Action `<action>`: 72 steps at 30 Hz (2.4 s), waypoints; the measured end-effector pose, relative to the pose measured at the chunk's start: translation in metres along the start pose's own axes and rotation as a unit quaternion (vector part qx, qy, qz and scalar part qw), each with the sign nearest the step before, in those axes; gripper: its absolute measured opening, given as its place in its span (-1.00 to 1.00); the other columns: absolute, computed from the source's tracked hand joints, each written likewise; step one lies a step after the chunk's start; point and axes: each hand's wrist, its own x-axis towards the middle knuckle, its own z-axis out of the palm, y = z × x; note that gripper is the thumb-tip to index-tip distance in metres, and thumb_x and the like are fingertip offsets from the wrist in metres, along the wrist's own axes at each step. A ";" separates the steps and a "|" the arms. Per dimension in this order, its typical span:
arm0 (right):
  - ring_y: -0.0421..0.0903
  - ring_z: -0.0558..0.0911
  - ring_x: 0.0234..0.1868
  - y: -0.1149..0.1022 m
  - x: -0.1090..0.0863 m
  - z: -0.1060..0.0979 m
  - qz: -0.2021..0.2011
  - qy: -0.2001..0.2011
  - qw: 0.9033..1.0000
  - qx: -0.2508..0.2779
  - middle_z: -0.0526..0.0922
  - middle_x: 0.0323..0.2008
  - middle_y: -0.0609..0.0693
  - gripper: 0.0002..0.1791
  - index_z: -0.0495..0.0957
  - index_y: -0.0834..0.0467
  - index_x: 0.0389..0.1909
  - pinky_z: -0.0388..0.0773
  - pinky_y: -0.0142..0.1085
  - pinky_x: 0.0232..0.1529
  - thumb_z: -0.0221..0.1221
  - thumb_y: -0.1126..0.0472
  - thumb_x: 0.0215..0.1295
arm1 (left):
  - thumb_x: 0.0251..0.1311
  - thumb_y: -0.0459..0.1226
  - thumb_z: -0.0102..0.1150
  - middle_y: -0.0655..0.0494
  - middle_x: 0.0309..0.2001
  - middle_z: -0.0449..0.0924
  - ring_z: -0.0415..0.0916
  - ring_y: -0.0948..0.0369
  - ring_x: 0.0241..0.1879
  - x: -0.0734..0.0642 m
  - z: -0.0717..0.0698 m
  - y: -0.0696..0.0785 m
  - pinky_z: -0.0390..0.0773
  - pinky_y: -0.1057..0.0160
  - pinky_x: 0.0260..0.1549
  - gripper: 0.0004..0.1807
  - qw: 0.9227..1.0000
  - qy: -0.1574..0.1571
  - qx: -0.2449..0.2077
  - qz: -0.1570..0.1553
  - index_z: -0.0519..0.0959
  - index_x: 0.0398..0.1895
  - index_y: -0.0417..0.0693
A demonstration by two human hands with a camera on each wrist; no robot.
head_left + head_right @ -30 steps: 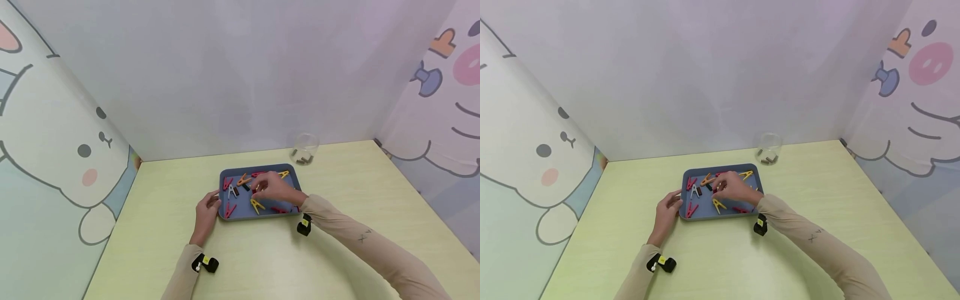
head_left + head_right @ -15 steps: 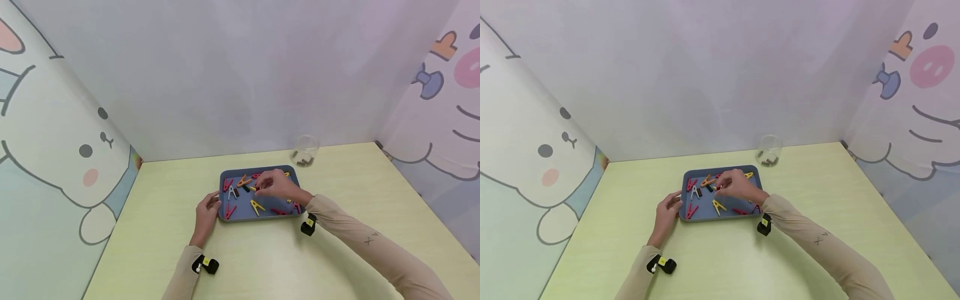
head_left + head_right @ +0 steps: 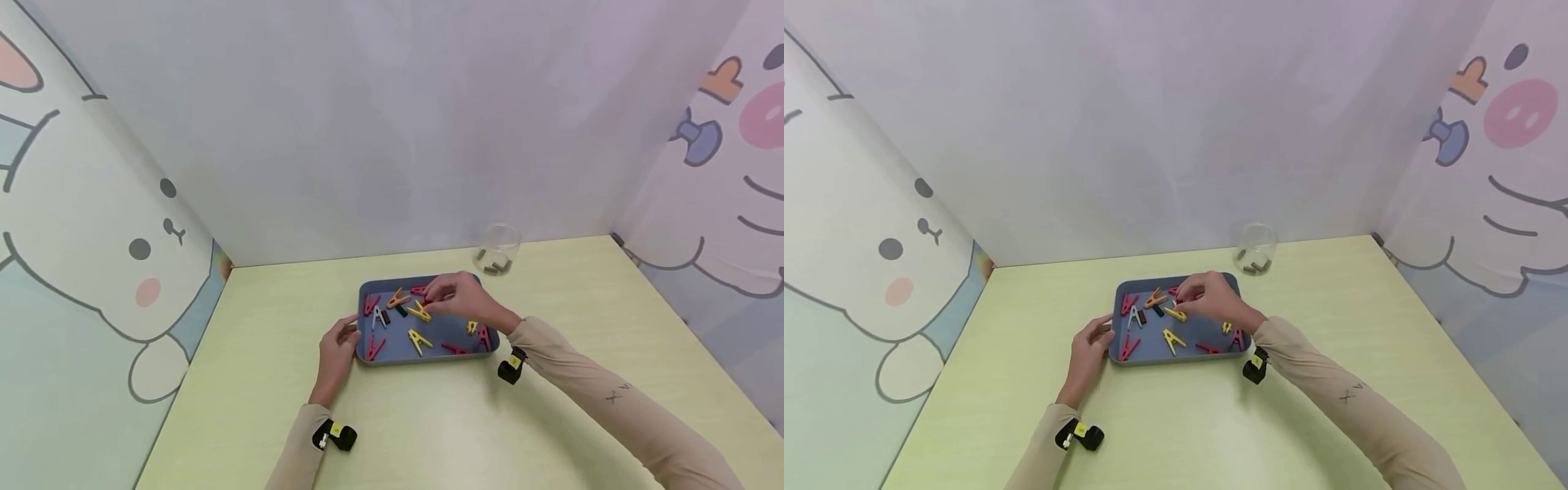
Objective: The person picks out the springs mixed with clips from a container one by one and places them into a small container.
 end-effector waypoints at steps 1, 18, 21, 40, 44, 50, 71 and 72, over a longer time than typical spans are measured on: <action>-0.03 0.65 -0.30 0.003 0.000 -0.001 0.001 0.000 1.000 0.006 0.60 -0.12 0.17 -0.88 0.68 0.27 -0.32 0.62 -0.18 -0.32 0.32 0.32 0.11 | 0.23 -0.38 0.12 -0.05 -0.09 0.61 0.57 0.12 -0.11 0.000 0.000 0.000 0.54 0.12 -0.09 -0.65 1.000 -0.001 0.001 0.000 0.58 0.09 -0.01; 0.15 0.65 -0.32 -0.029 -0.007 -0.023 0.015 0.034 0.999 0.024 0.56 -0.10 0.34 -0.88 0.65 0.40 -0.35 0.62 -0.10 -0.33 0.30 0.41 0.09 | 0.24 -0.38 0.10 -0.07 -0.10 0.60 0.57 0.11 -0.13 0.000 0.001 0.001 0.54 0.23 -0.20 -0.64 1.000 -0.004 0.002 -0.003 0.58 0.10 0.00; 0.08 0.66 -0.38 -0.035 -0.009 -0.026 0.027 0.038 0.999 0.024 0.56 -0.09 0.33 -0.86 0.64 0.42 -0.33 0.62 -0.14 -0.35 0.30 0.41 0.10 | 0.26 -0.37 0.10 -0.07 -0.08 0.60 0.56 0.11 -0.12 -0.001 0.001 0.001 0.54 0.29 -0.25 -0.64 1.000 -0.007 0.002 -0.008 0.57 0.11 0.02; 0.12 0.66 -0.20 -0.026 -0.005 -0.043 0.033 0.068 0.997 0.000 0.59 -0.11 0.27 -0.83 0.65 0.38 -0.31 0.59 -0.33 -0.22 0.32 0.35 0.10 | 0.27 -0.37 0.10 -0.09 -0.06 0.59 0.56 0.10 -0.10 -0.002 0.000 0.003 0.52 0.32 -0.21 -0.65 1.000 -0.010 -0.004 -0.007 0.56 0.12 -0.02; 0.10 0.65 -0.18 -0.025 -0.004 -0.046 0.031 0.071 0.997 -0.009 0.60 -0.12 0.27 -0.84 0.66 0.37 -0.31 0.58 -0.34 -0.19 0.32 0.35 0.10 | 0.25 -0.37 0.11 -0.08 -0.09 0.60 0.57 0.09 -0.12 -0.001 0.000 -0.001 0.53 0.29 -0.20 -0.65 1.000 -0.005 -0.002 0.000 0.57 0.11 -0.01; 0.09 0.65 -0.17 -0.022 -0.005 -0.050 0.031 0.077 0.997 -0.012 0.60 -0.12 0.24 -0.85 0.66 0.35 -0.31 0.58 -0.34 -0.19 0.32 0.34 0.11 | 0.27 -0.41 0.07 -0.18 -0.05 0.58 0.55 0.04 -0.09 -0.009 -0.003 0.019 0.51 0.29 -0.15 -0.64 1.000 -0.015 -0.002 -0.002 0.53 0.14 -0.12; 0.18 0.65 -0.26 0.020 -0.005 -0.073 0.035 0.112 0.993 -0.008 0.59 -0.09 0.22 -0.78 0.65 0.32 -0.24 0.62 -0.28 -0.34 0.32 0.26 0.14 | 0.27 -0.36 0.10 -0.07 -0.06 0.59 0.55 0.10 -0.10 -0.003 0.001 0.002 0.51 0.13 -0.07 -0.64 1.000 -0.005 0.006 -0.008 0.55 0.13 -0.01; 0.18 0.65 -0.26 0.023 -0.005 -0.075 0.035 0.114 0.993 -0.010 0.60 -0.09 0.21 -0.76 0.65 0.31 -0.23 0.62 -0.28 -0.34 0.32 0.24 0.14 | 0.27 -0.36 0.10 -0.06 -0.07 0.60 0.55 0.11 -0.11 -0.003 0.001 0.002 0.52 0.13 -0.07 -0.64 1.000 -0.004 0.006 -0.007 0.56 0.12 0.01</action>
